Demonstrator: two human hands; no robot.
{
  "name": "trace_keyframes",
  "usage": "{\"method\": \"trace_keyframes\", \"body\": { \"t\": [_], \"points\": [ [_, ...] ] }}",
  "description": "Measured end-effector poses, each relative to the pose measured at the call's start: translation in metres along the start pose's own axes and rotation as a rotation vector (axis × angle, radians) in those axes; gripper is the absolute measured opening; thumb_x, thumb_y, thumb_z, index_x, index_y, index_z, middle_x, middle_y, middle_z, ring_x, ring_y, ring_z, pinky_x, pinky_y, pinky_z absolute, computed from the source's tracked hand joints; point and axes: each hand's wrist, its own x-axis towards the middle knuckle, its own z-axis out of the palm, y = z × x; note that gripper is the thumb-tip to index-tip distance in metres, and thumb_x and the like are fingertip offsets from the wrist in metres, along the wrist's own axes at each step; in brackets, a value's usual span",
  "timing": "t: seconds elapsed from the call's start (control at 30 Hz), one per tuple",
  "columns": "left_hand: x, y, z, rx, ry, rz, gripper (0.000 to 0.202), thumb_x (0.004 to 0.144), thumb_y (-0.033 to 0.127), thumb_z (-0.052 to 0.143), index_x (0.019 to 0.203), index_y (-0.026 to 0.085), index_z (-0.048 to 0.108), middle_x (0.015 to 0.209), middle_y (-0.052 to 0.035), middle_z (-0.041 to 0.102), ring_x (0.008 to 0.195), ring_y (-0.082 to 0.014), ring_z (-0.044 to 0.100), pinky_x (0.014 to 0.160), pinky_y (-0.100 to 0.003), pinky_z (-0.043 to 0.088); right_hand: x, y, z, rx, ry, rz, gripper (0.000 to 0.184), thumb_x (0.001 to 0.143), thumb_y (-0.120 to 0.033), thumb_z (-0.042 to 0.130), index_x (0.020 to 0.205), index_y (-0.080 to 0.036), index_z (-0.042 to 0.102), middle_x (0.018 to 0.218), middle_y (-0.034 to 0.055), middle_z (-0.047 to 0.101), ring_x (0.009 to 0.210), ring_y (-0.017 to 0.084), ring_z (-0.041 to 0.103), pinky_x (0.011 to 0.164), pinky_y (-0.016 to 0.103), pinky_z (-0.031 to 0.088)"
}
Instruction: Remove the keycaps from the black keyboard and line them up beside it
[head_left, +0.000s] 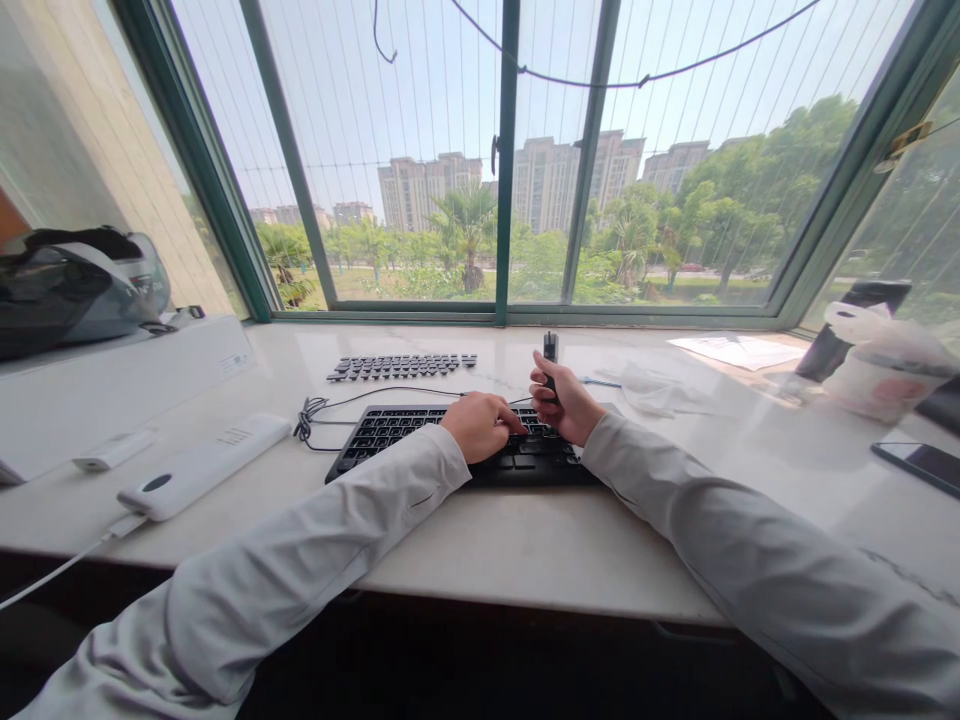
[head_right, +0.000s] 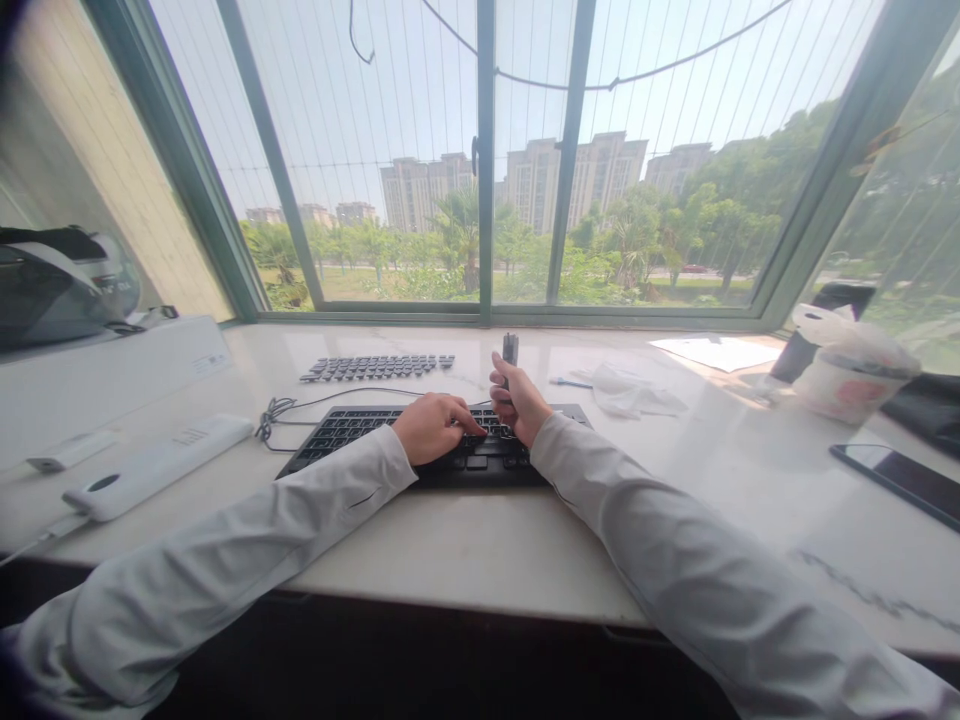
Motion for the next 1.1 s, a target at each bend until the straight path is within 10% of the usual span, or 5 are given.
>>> {"method": "trace_keyframes", "body": {
  "t": [0.53,0.9,1.1],
  "points": [
    [0.000,0.000,0.002,-0.010,0.015,-0.006,0.038,0.072,0.014,0.051,0.088,0.031,0.080,0.096,0.0037,0.074,0.082,-0.0153,0.063,0.080,-0.025,0.051,-0.010,0.032,0.022,0.076,0.362,-0.460,0.047,0.073,-0.055,0.070,0.068,-0.023,0.036,0.052,-0.0086,0.027,0.043,0.007,0.021,0.036,0.026,0.017],
    [-0.001,0.002,0.002,0.010,0.016,-0.012,0.036,0.075,0.015,0.050,0.088,0.031,0.080,0.100,0.0031,0.073,0.086,-0.0167,0.064,0.086,-0.027,0.050,0.000,0.015,0.006,0.098,0.135,-0.143,0.053,0.079,-0.060,0.063,0.065,-0.023,0.027,0.046,-0.0109,0.019,0.037,0.006,0.016,0.033,0.022,0.015],
    [-0.005,0.008,-0.001,0.016,0.023,-0.052,0.022,0.075,0.040,0.064,0.089,0.033,0.079,0.094,0.0030,0.074,0.086,-0.0198,0.066,0.080,-0.029,0.051,-0.003,0.018,0.006,0.134,0.244,-0.209,0.053,0.079,-0.056,0.065,0.064,-0.023,0.027,0.044,-0.0122,0.018,0.035,0.004,0.013,0.032,0.021,0.013]
  ]
}}
